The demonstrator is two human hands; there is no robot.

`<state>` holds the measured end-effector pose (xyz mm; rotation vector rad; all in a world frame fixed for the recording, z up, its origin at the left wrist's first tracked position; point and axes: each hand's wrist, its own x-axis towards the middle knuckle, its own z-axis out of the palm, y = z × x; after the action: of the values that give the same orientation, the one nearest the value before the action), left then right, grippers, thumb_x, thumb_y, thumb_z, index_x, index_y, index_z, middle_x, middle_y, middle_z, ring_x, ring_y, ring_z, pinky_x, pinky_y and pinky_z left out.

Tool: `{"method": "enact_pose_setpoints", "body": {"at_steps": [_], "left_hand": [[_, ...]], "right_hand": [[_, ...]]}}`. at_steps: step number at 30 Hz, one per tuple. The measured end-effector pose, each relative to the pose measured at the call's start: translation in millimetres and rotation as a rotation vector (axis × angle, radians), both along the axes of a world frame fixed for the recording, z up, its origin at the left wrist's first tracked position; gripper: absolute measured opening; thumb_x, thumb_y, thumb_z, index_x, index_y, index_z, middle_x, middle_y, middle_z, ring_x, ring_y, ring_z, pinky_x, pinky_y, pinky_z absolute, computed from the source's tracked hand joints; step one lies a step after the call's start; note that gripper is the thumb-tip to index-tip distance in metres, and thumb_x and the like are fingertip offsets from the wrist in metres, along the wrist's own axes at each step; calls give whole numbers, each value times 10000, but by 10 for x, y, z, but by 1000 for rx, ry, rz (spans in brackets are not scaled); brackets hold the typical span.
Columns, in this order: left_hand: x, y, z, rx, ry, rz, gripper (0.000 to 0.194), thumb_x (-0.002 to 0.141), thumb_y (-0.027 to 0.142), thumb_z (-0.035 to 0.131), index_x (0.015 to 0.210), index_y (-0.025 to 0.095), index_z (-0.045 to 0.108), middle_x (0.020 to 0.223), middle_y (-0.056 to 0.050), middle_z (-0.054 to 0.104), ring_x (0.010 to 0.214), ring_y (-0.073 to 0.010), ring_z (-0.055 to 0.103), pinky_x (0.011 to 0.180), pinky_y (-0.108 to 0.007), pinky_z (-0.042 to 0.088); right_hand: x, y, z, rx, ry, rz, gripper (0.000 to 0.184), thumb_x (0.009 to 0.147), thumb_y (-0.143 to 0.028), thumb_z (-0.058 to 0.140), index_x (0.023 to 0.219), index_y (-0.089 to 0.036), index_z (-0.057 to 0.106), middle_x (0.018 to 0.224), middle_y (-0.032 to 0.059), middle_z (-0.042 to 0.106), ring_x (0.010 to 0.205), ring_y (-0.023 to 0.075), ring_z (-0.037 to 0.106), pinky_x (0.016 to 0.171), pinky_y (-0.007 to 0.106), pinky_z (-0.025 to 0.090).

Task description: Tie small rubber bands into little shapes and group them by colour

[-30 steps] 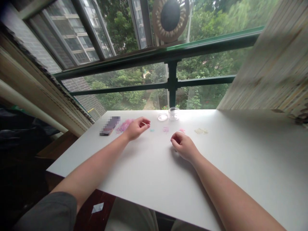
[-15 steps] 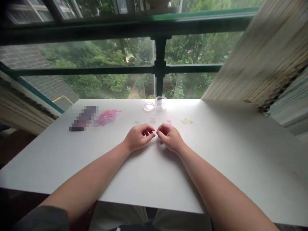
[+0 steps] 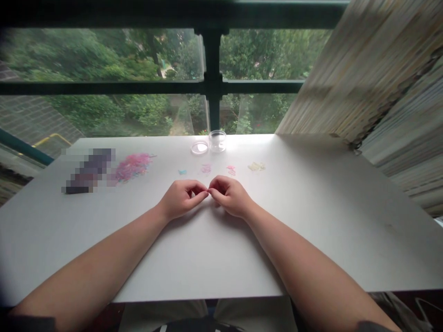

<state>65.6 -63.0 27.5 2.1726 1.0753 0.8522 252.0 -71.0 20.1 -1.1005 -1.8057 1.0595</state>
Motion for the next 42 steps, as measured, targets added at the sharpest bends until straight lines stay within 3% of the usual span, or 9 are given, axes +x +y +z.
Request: {"method": "enact_pose_setpoints", "body": {"at_steps": [12,20,27,42], "left_hand": [[-37,15,5,-32,-13,23,137,756,284,606,777,156,650,700,-5,672,538,-78,547,526,-186,435],[-30,-2,14,-40,25,-11,148,758,297,604,781,161,657,702,-2,673,530,-73,542,532,-184,434],[-36,-11,12,-31,53,-25,137,758,281,596,765,161,663,686,-5,671,529,-79,543,516,-187,423],[-35,-11,48,44,-2,9,49,716,195,605,715,159,638,663,4,648,579,-91,549,543,-203,408]], "right_hand": [[13,-16,9,35,-39,26,6,777,-170,532,771,-170,533,631,-30,522,512,84,484,496,211,383],[2,-25,1,19,-29,61,98,783,-230,570,857,-171,547,670,-14,547,526,87,490,485,209,373],[-11,-26,11,49,-47,66,51,780,-202,554,746,-165,547,579,-37,477,508,77,404,476,205,328],[-9,-28,18,93,-68,58,25,745,-167,537,722,-170,528,585,-42,455,520,79,391,493,206,322]]}}
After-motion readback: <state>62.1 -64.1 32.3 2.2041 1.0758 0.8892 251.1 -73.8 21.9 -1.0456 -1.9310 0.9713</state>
